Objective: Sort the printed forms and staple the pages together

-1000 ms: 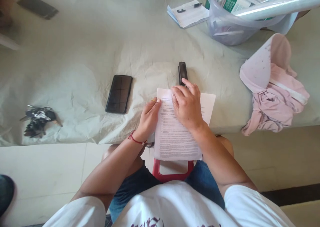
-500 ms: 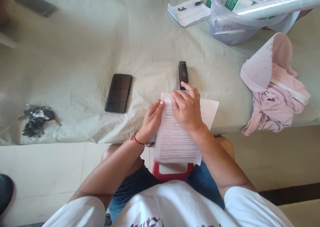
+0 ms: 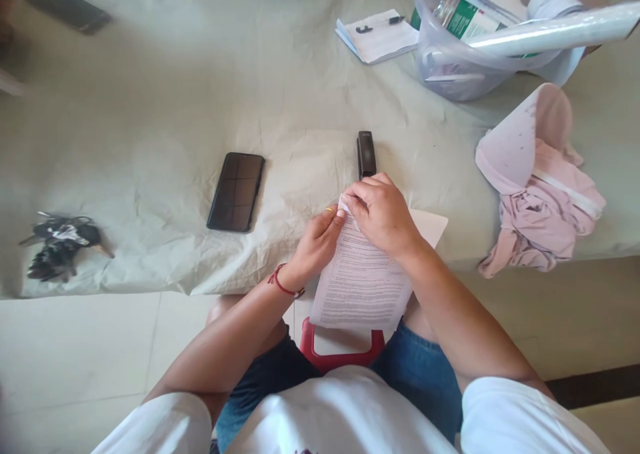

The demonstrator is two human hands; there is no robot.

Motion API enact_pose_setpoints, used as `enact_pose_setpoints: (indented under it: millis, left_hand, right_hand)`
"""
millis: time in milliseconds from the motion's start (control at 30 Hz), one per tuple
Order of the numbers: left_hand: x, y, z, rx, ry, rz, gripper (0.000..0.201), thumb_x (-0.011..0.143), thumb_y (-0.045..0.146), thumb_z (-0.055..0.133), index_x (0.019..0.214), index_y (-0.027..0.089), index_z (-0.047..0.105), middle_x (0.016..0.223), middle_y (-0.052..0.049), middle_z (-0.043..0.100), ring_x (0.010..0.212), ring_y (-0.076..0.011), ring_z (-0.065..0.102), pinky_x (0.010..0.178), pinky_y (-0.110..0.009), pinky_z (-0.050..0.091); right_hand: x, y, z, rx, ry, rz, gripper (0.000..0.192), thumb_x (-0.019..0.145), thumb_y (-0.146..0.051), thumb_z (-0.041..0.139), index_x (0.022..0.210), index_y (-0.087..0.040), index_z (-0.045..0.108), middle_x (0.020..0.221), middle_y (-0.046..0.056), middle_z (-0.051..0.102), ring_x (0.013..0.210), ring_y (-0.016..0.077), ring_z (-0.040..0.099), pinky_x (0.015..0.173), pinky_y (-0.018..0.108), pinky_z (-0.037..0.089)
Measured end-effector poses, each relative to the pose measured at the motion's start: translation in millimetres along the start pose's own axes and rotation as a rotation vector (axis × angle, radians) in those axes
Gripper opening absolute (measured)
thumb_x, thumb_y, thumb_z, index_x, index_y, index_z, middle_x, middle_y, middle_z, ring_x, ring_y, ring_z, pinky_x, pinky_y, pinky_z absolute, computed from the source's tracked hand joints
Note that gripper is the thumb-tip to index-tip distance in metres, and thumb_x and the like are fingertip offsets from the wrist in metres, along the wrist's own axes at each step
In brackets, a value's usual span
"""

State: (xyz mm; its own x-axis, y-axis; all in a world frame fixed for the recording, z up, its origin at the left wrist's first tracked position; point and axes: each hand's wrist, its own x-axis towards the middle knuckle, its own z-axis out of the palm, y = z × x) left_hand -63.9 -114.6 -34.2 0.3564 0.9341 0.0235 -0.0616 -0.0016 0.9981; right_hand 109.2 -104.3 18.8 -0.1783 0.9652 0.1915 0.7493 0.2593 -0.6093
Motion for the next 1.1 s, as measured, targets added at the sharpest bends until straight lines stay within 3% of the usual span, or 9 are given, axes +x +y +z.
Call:
enact_pose_setpoints:
  millis: [100, 233, 333, 467, 600, 867, 1100]
  left_hand:
    - [0.7, 1.9, 1.1, -0.011, -0.019, -0.049, 0.060, 0.111, 0.077, 0.056, 0.082, 0.025, 0.051, 0.078, 0.002, 0.052, 0.069, -0.0151, 0.044, 0.067, -0.035, 0.040]
    - [0.7, 0.5, -0.9, 0.028, 0.049, -0.152, 0.048, 0.112, 0.059, 0.061, 0.080, 0.024, 0.054, 0.078, -0.001, 0.056, 0.070, -0.0165, 0.047, 0.067, -0.035, 0.040]
    - [0.0, 0.3, -1.8, 0.046, 0.107, -0.197, 0.048, 0.113, 0.053, 0.061, 0.076, 0.025, 0.049, 0.074, 0.000, 0.052, 0.068, -0.0169, 0.044, 0.066, -0.035, 0.037]
    - [-0.7, 3.7, -1.9, 0.095, 0.153, -0.236, 0.047, 0.114, 0.050, 0.060, 0.076, 0.025, 0.049, 0.073, 0.000, 0.050, 0.069, -0.0172, 0.044, 0.065, -0.034, 0.035]
    - [0.8, 10.0, -2.7, 0.115, 0.138, -0.305, 0.046, 0.115, 0.044, 0.056, 0.075, 0.024, 0.050, 0.073, -0.001, 0.054, 0.069, -0.0176, 0.047, 0.065, -0.034, 0.036]
    - [8.7, 18.9, -3.0, 0.077, 0.140, -0.463, 0.040, 0.114, 0.044, 0.054, 0.081, 0.021, 0.060, 0.083, -0.005, 0.062, 0.075, -0.0186, 0.054, 0.065, -0.033, 0.041]
    - [18.9, 31.3, -0.8, 0.129, 0.239, -0.461, 0.042, 0.112, 0.043, 0.056, 0.074, 0.023, 0.053, 0.074, -0.001, 0.053, 0.067, -0.0159, 0.047, 0.057, -0.031, 0.035]
  right_hand:
    - [10.9, 1.9, -8.5, -0.003, -0.055, 0.030, 0.024, 0.107, -0.029, 0.066, 0.089, -0.025, 0.080, 0.088, 0.005, 0.078, 0.103, 0.0256, 0.070, 0.092, 0.039, 0.056]
    - [20.7, 9.5, 6.6, -0.065, -0.024, 0.079, 0.022, 0.105, -0.027, 0.067, 0.089, -0.025, 0.082, 0.088, 0.004, 0.080, 0.103, 0.0266, 0.071, 0.090, 0.040, 0.057]
    - [24.7, 15.6, 11.4, -0.070, -0.034, 0.081, 0.022, 0.105, -0.030, 0.068, 0.090, -0.025, 0.083, 0.089, 0.004, 0.082, 0.100, 0.0256, 0.073, 0.089, 0.040, 0.058]
    - [23.2, 28.5, -15.2, -0.055, -0.059, 0.019, 0.023, 0.107, -0.031, 0.068, 0.092, -0.025, 0.084, 0.091, 0.003, 0.083, 0.096, 0.0234, 0.076, 0.090, 0.039, 0.059]
    - [15.2, 48.5, -40.3, -0.086, -0.090, 0.067, 0.024, 0.107, -0.037, 0.068, 0.093, -0.029, 0.086, 0.091, 0.002, 0.084, 0.091, 0.0231, 0.075, 0.086, 0.039, 0.060]
    - [3.4, 74.4, -31.3, -0.097, -0.128, 0.094, 0.028, 0.107, -0.038, 0.067, 0.088, -0.027, 0.083, 0.081, 0.002, 0.079, 0.091, 0.0238, 0.074, 0.082, 0.039, 0.058]
    - [-6.9, 100.2, -48.8, -0.108, -0.051, 0.172, 0.029, 0.103, -0.049, 0.067, 0.093, -0.029, 0.086, 0.088, 0.005, 0.082, 0.093, 0.0273, 0.076, 0.084, 0.044, 0.062]
